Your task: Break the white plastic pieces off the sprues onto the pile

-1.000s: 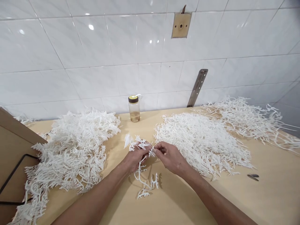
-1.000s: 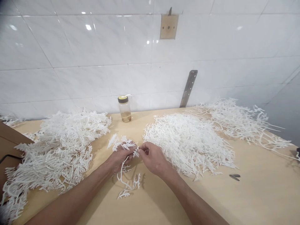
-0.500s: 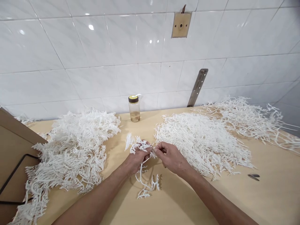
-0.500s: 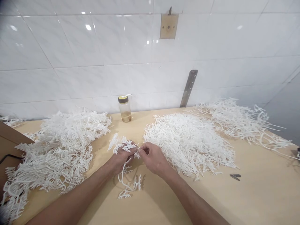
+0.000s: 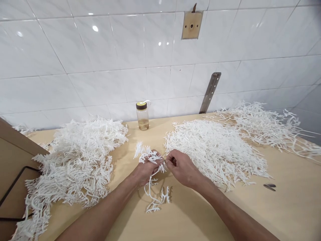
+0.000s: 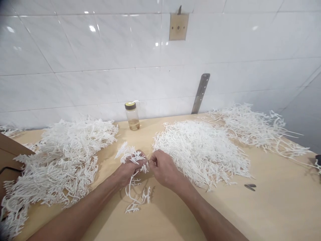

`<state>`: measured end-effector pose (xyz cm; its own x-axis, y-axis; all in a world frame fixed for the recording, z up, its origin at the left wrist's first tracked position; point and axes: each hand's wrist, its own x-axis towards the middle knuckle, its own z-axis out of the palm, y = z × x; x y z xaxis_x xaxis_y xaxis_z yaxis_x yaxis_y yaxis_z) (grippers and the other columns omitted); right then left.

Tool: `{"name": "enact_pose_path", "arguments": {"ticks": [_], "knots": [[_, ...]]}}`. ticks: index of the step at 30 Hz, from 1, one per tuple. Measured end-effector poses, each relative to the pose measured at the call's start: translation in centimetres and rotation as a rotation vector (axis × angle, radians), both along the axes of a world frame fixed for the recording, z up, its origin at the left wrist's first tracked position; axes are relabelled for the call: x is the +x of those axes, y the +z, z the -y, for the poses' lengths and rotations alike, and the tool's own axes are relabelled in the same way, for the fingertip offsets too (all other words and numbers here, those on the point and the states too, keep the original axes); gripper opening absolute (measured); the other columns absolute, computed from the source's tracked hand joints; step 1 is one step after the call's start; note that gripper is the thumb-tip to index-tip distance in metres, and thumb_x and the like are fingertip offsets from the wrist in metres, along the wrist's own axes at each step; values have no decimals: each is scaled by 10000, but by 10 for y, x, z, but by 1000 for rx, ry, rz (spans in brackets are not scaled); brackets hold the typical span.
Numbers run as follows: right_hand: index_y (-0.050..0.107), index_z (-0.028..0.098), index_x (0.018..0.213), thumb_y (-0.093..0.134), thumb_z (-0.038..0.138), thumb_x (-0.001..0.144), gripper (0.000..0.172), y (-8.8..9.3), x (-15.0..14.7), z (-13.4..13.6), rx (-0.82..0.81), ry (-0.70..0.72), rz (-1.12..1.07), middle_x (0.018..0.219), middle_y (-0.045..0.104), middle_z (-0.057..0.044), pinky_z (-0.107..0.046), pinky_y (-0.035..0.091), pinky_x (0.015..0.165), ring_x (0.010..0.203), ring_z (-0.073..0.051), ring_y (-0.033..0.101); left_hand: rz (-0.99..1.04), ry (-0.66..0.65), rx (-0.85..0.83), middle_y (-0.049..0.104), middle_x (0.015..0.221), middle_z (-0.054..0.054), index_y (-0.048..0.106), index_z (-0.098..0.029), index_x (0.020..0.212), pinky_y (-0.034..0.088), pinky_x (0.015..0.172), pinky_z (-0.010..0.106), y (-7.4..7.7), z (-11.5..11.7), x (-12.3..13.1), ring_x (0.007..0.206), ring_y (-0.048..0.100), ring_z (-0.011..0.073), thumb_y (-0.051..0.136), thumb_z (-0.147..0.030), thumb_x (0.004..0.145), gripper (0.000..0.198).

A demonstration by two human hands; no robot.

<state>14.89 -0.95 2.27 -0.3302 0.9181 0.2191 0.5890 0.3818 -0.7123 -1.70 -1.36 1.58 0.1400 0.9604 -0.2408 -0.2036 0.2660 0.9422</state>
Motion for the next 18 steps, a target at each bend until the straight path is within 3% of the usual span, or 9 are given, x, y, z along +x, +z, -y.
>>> {"name": "enact_pose_path", "arguments": {"ticks": [4, 6, 9, 12, 15, 18], "knots": [[532, 177, 778, 463, 114, 909, 161, 0, -8, 2, 282, -61, 241, 809, 579, -39, -270, 338, 580, 645, -139, 487, -40, 61, -7, 519, 595, -46, 550, -185, 694, 378, 536, 234, -8, -4, 3, 554, 482, 106, 840, -380, 596, 363], [537, 162, 798, 448, 98, 922, 166, 1, -2, -3, 302, -111, 333, 812, 578, -60, -272, 322, 554, 613, -137, 473, -58, 79, 0, 530, 615, -48, 549, -193, 708, 394, 556, 239, -9, -4, 2, 572, 499, 111, 832, -377, 604, 354], [530, 158, 788, 435, 90, 923, 179, 3, 23, -17, 236, -306, 389, 785, 570, -65, -272, 317, 527, 562, -131, 465, -39, 66, 33, 517, 622, -64, 536, -200, 711, 385, 559, 224, -8, -2, -2, 559, 474, 91, 837, -376, 596, 368], [561, 170, 827, 478, 119, 893, 117, 3, 46, -30, 292, -435, 320, 876, 606, -80, -294, 375, 608, 665, -166, 543, -15, 46, 56, 468, 561, -76, 532, -189, 688, 321, 506, 204, -7, -1, -4, 503, 412, 69, 853, -394, 581, 395], [610, 170, 953, 516, 145, 859, 136, 2, 45, -30, 271, -343, 145, 980, 652, -88, -316, 439, 689, 730, -175, 600, 27, 64, 8, 476, 527, -72, 554, -176, 703, 280, 459, 198, -6, -1, -2, 461, 400, 62, 871, -410, 552, 422], [654, 199, 883, 532, 225, 881, 125, 4, 24, -17, 202, -178, -32, 890, 686, -49, -305, 468, 667, 718, -167, 617, 45, 87, -11, 505, 512, -62, 583, -169, 729, 262, 425, 192, -6, -3, 0, 438, 417, 65, 872, -423, 557, 422]]}}
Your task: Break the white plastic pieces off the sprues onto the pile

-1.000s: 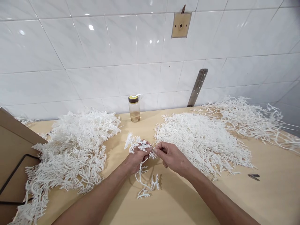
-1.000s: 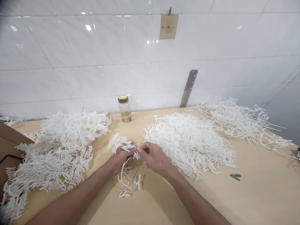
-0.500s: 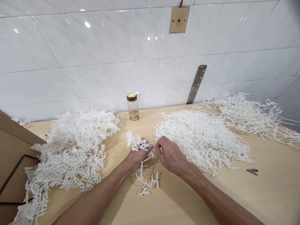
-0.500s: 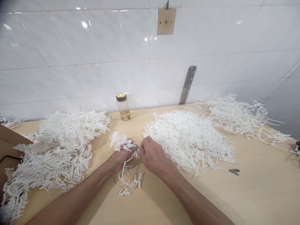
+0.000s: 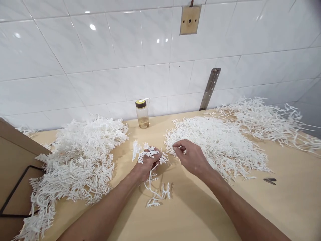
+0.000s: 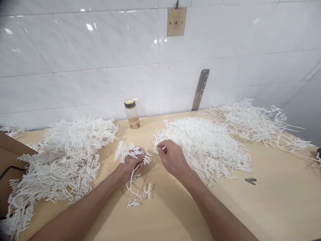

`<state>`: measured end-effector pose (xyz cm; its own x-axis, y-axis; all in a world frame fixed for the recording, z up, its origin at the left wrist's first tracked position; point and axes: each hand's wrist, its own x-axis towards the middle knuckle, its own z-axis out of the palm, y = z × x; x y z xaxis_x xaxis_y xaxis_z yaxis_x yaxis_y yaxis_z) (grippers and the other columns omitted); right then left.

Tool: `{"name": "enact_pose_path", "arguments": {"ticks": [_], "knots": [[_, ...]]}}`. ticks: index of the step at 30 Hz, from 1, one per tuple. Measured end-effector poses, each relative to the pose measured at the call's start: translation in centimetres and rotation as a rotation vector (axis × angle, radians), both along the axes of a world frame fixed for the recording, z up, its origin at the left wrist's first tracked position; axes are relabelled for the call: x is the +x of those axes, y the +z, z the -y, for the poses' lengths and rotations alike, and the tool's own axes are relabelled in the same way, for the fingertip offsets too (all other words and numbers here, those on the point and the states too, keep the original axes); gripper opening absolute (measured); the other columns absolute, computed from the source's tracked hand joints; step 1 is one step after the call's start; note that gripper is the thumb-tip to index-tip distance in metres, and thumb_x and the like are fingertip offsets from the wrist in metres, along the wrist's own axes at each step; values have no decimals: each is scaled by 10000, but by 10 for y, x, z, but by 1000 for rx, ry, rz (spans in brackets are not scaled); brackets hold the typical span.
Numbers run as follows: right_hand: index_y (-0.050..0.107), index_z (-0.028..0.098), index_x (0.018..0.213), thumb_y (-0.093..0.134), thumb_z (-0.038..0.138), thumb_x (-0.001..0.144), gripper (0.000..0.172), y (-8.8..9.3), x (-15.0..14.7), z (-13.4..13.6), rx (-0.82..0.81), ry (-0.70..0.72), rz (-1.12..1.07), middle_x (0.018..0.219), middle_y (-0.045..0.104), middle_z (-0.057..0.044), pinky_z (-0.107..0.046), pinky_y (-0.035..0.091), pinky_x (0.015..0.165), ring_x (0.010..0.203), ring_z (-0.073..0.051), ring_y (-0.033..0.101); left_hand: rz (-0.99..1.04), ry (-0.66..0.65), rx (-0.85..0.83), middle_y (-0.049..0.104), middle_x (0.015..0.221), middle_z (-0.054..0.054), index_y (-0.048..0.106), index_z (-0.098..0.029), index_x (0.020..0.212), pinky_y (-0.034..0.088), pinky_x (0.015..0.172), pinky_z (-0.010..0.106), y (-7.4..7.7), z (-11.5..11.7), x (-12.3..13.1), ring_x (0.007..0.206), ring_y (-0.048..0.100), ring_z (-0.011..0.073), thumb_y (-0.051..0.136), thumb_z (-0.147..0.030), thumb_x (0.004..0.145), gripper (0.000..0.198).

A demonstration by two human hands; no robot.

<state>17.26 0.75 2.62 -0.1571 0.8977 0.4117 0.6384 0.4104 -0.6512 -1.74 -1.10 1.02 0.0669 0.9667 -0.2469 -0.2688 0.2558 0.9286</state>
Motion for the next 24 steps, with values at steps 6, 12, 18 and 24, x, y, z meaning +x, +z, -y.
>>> {"name": "enact_pose_path", "arguments": {"ticks": [6, 12, 18, 24], "knots": [[704, 214, 857, 568, 240, 891, 142, 2, -24, 19, -42, 129, -63, 857, 683, -44, -297, 475, 648, 724, -163, 606, -30, 9, -57, 504, 455, -35, 570, -153, 593, 243, 403, 212, -2, -2, 0, 403, 398, 66, 861, -482, 577, 440], [726, 209, 899, 580, 236, 895, 148, -6, -24, 17, -79, 143, 10, 871, 676, -45, -318, 476, 702, 751, -170, 609, -48, -8, -49, 499, 447, -31, 556, -156, 555, 256, 408, 219, 2, 0, 1, 401, 401, 66, 850, -474, 603, 436], [712, 207, 887, 574, 208, 893, 137, -9, -28, 19, -65, 130, 23, 914, 672, -54, -313, 471, 692, 753, -172, 609, -63, 12, -23, 528, 488, -33, 570, -166, 629, 294, 401, 216, -6, -1, 3, 408, 435, 82, 822, -478, 635, 401], [669, 201, 810, 562, 176, 891, 136, -12, -31, 19, -61, 94, 22, 846, 645, -40, -307, 447, 675, 753, -176, 598, -89, 15, 109, 548, 535, -32, 565, -170, 669, 344, 459, 206, -10, -1, 3, 480, 476, 90, 781, -439, 695, 346]]}}
